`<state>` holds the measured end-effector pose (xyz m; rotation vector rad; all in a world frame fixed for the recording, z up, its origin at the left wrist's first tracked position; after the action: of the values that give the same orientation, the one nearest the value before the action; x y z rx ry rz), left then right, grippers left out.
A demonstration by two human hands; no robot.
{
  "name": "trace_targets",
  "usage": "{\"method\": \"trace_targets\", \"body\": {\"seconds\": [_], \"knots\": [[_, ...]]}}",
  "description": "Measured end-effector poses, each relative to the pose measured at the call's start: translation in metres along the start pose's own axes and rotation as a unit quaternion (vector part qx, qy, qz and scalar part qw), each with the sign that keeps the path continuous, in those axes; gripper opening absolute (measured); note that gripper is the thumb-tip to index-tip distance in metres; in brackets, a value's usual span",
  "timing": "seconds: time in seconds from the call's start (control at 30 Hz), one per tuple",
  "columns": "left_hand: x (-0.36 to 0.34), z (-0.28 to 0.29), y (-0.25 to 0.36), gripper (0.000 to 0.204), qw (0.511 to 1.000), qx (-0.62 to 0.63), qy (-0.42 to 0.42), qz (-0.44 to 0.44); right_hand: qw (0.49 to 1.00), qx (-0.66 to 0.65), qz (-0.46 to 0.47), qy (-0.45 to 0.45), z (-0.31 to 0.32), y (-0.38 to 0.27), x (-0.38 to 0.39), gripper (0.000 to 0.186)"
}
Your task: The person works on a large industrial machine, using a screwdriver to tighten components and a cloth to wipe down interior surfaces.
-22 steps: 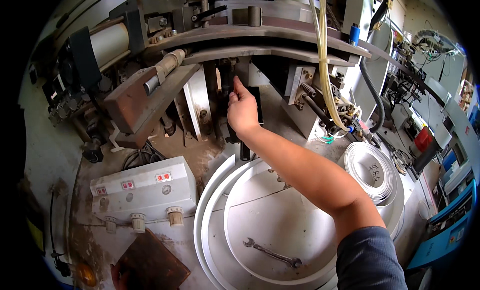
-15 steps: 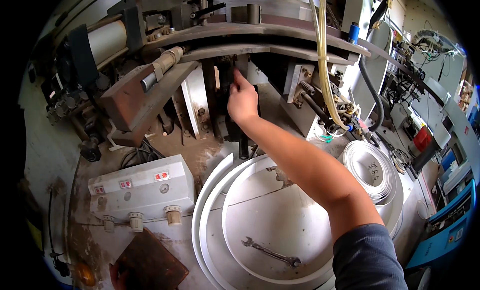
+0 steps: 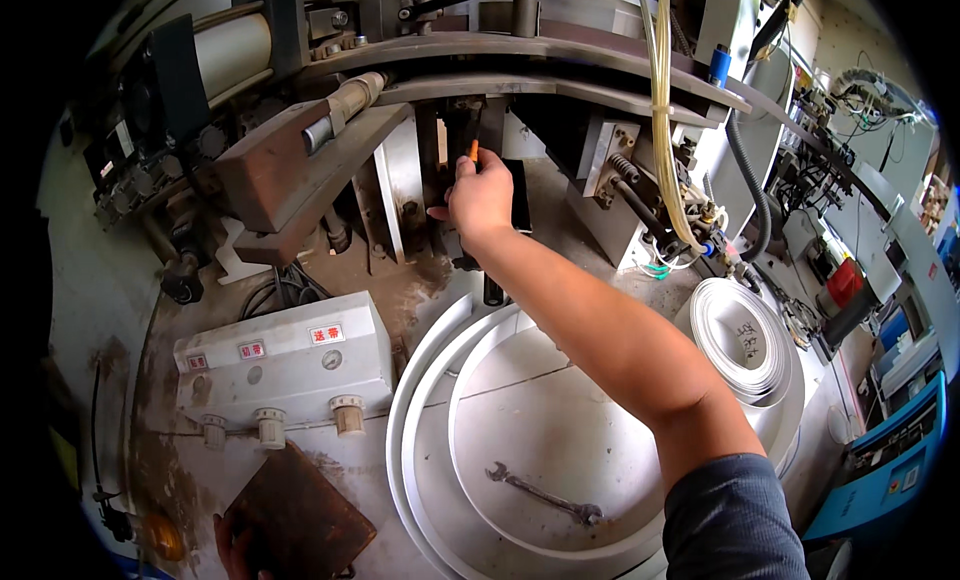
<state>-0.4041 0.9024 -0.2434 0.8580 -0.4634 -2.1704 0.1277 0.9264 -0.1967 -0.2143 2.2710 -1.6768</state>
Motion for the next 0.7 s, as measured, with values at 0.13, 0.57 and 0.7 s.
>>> {"method": "trace_targets", "body": {"seconds": [0.13, 0.57, 0.7], "knots": [[0.001, 0.001, -0.001, 0.051, 1.000, 0.007, -0.002, 0.001, 0.999, 0.021, -0.006, 0.036, 0.003, -0.002, -0.017, 0.026], [0.003, 0.007, -0.005, 0.053, 1.000, -0.004, 0.003, 0.007, 0.992, 0.111, 0.048, 0.030, 0.017, -0.034, -0.030, 0.018], [0.005, 0.005, -0.007, 0.055, 1.000, -0.006, 0.003, 0.013, 0.990, 0.122, 0.067, 0.036, 0.024, -0.049, -0.036, 0.014]]}}
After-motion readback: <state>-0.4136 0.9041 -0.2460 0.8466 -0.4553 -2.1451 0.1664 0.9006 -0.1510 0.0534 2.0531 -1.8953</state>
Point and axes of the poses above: each hand's wrist, its own x-axis away from the middle knuckle, its own z-axis out of the back of the hand, y = z × x, the point moved 9 cm from there along -x, towards the middle knuckle, and after that the axes turned 7 degrees about y, right-handed, at the moved point
